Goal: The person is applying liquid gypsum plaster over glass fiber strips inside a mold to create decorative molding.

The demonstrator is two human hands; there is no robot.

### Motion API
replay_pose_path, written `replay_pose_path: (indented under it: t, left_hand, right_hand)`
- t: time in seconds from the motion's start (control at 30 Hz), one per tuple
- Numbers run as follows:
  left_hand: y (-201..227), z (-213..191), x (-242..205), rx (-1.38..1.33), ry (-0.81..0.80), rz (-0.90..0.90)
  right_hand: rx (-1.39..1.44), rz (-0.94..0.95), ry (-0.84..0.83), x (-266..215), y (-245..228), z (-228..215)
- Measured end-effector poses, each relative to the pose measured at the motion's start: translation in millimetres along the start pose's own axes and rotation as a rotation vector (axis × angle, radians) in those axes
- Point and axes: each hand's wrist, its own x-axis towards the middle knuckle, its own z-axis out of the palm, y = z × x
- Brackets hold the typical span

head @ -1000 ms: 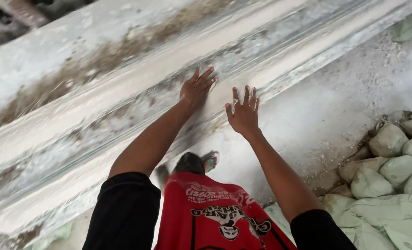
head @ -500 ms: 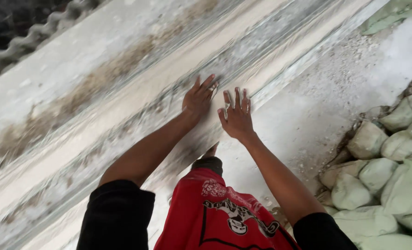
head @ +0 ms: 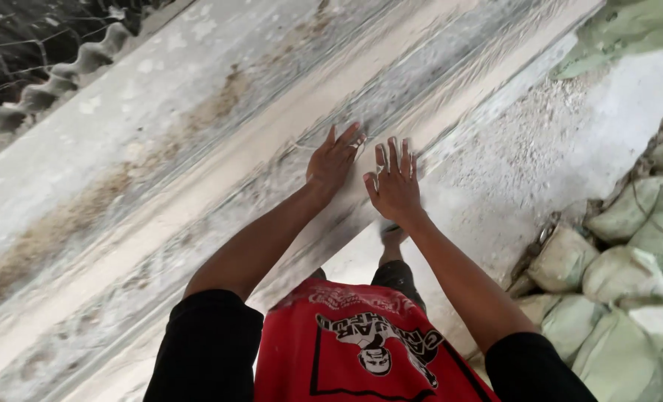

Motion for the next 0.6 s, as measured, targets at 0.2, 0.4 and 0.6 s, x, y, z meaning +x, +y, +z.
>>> replay_pose_path:
  t: [0.2,0.4,0.6]
  left_hand:
    - [20.9,-45.2,154.7,0.001,-0.036,-0.029]
    - [50.5,-52.1,288.2,0.036,0.021,-0.128]
    - [60.1,-96.7,430.9,0.037,-0.038,-0.069]
  right_hand:
    - [0.042,-0.043,-0.015,50.4,147.2,-30.0]
    - [0.037,-0.078,-0.018,92.2,282.3,-64.0]
    - [0.016,-0.082,0.026,142.9,413.1,-78.0]
